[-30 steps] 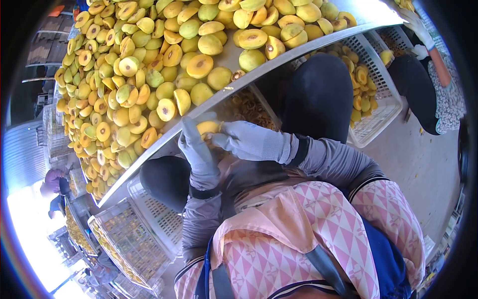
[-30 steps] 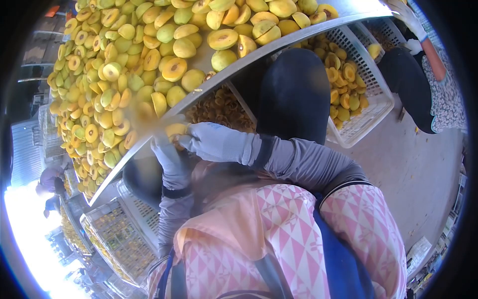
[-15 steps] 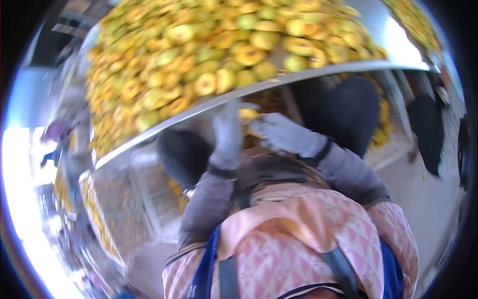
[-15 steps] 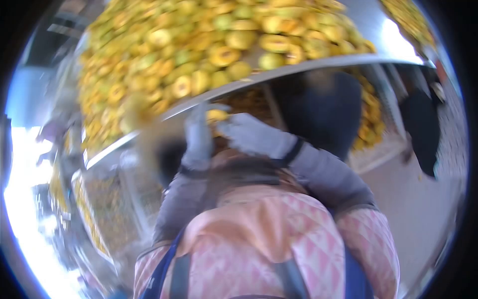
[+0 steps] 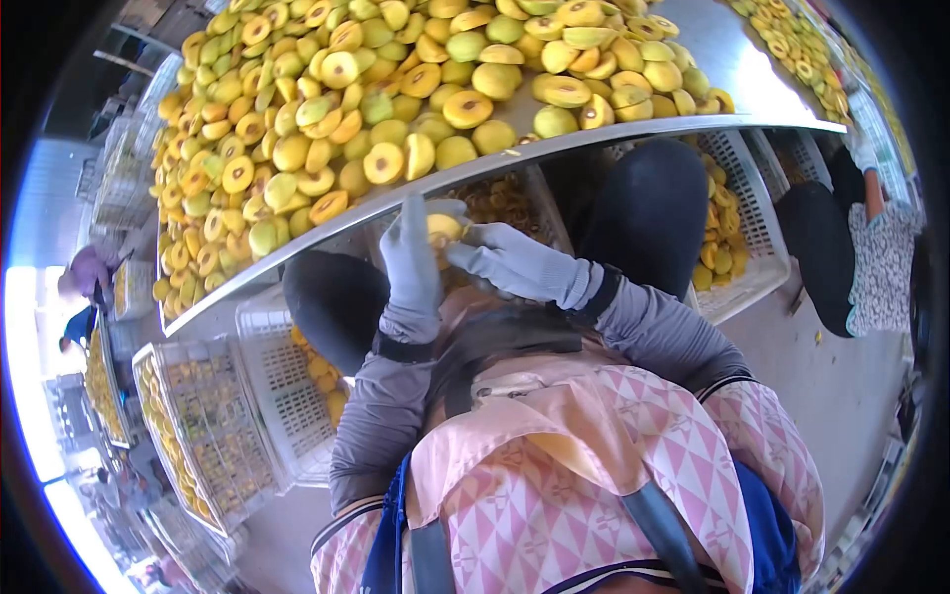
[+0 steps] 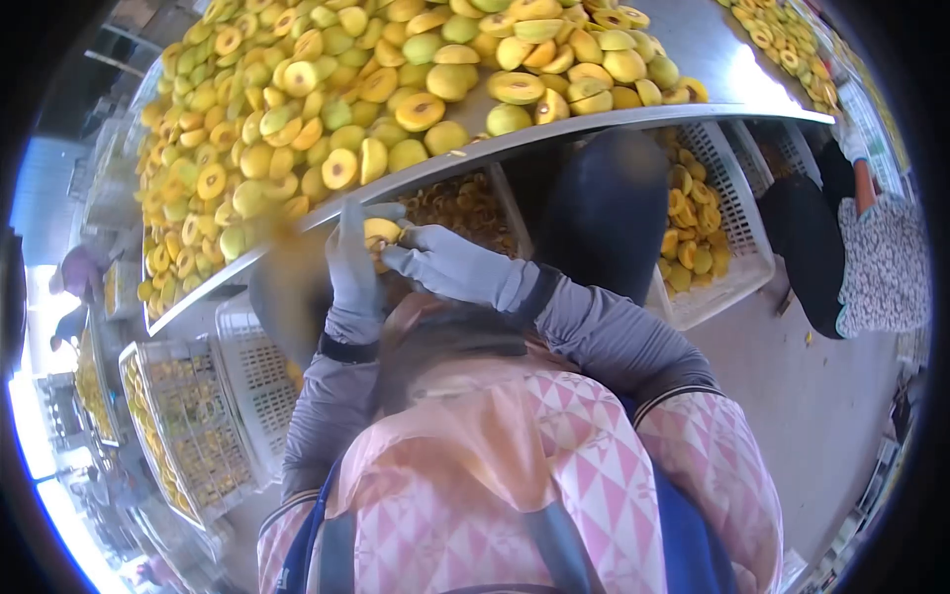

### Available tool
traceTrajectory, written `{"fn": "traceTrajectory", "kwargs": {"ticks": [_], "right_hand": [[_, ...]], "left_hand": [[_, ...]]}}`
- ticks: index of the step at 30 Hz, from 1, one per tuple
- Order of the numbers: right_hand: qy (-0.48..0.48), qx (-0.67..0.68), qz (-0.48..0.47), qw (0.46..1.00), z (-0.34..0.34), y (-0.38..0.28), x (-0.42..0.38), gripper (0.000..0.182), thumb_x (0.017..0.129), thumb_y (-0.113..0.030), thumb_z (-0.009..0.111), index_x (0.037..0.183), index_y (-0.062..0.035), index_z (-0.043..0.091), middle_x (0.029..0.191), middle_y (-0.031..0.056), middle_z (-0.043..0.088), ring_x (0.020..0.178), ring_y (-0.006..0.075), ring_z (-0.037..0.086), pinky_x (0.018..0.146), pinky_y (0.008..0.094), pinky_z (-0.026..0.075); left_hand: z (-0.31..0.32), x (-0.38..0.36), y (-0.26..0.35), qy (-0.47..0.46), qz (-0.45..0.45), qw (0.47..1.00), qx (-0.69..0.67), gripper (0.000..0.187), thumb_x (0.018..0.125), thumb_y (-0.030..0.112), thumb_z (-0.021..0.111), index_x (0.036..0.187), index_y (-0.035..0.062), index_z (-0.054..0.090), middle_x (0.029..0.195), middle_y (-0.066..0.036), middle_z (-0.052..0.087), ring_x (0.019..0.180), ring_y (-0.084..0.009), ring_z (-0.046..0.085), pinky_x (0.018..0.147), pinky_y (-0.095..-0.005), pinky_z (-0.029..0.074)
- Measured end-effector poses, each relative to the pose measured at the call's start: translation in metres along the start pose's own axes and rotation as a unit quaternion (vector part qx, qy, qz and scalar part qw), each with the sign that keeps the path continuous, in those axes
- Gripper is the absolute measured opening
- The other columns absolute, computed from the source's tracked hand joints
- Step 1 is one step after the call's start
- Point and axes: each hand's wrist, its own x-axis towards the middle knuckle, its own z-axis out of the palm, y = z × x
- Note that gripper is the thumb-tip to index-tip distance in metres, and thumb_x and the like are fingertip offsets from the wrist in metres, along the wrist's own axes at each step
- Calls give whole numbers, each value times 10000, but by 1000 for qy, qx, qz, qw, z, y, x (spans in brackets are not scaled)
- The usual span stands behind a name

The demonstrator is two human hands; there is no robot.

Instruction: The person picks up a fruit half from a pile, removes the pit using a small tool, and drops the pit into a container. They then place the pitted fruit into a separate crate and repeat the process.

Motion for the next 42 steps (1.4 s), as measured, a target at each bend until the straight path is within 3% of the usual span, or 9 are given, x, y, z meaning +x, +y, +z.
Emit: {"fn": "traceTrajectory", "kwargs": {"ticks": [4, 6, 11, 14, 26, 29, 32, 38, 42], "right_hand": [[-25, 32, 120, 992, -19, -6, -1, 385, 1039, -403, 532, 1165, -44, 590, 727, -16, 548, 513, 84, 459, 463, 259, 402], [-32, 77, 157, 984, -24, 9, 2, 379, 1023, -457, 529, 1105, -92, 588, 661, -52, 451, 444, 44, 360, 391, 219, 305], [-65, 154, 221, 961, -39, 9, 2, 377, 1013, -459, 527, 1140, -105, 554, 656, -55, 420, 433, 31, 324, 381, 210, 264], [-59, 155, 202, 965, -41, 13, 1, 367, 999, -505, 524, 919, -147, 544, 638, -65, 428, 443, 29, 339, 378, 215, 276], [-32, 227, 210, 950, -24, 12, -2, 300, 997, -439, 543, 926, -148, 548, 623, -76, 389, 449, 22, 294, 389, 212, 230], [-61, 235, 212, 947, -25, 21, 0, 432, 992, -482, 536, 1194, -102, 569, 657, -66, 414, 450, 22, 295, 398, 202, 238], [-53, 248, 233, 939, -26, 11, -3, 272, 1013, -397, 527, 953, -134, 567, 619, -86, 386, 452, 14, 285, 392, 218, 210], [-67, 264, 240, 932, -26, 10, -6, 292, 1019, -398, 514, 974, -118, 585, 608, -89, 383, 448, 14, 294, 392, 214, 220], [-67, 235, 242, 939, -24, 4, -8, 323, 1020, -428, 503, 962, -119, 580, 607, -86, 383, 443, 23, 296, 394, 216, 232]], "left_hand": [[6, 5, -10, -15, 19, 999, 38, 523, 1052, 407, 496, 966, -59, 718, 841, -109, 718, 745, -167, 678, 691, -276, 543], [10, 8, -11, -28, 34, 997, 63, 521, 1048, 416, 506, 978, -54, 720, 835, -109, 717, 725, -166, 676, 676, -269, 543], [17, 16, -20, -6, -67, 998, -12, 549, 1047, 439, 489, 977, -57, 714, 830, -118, 712, 721, -173, 677, 664, -275, 549], [18, 19, -24, 5, -72, 997, 3, 573, 1048, 459, 469, 979, -57, 710, 821, -124, 707, 711, -179, 674, 656, -282, 553], [8, 17, -30, 16, -76, 997, 17, 592, 1070, 449, 399, 994, -56, 697, 816, -110, 706, 730, -162, 662, 675, -253, 517], [7, 14, -29, 18, -82, 996, 10, 589, 1072, 447, 394, 1002, -58, 688, 815, -112, 706, 733, -166, 664, 678, -254, 520], [0, 16, -41, -10, 29, 992, 123, 578, 1082, 427, 375, 1008, -57, 683, 814, -111, 705, 738, -168, 668, 686, -258, 527], [10, 9, -20, 2, -109, 994, 10, 558, 1093, 392, 354, 1009, -47, 687, 823, -104, 703, 741, -160, 665, 681, -258, 528], [3, 10, -28, -7, -54, 997, 59, 539, 1076, 409, 387, 1009, -32, 690, 841, -106, 703, 741, -171, 665, 693, -261, 534]]}}
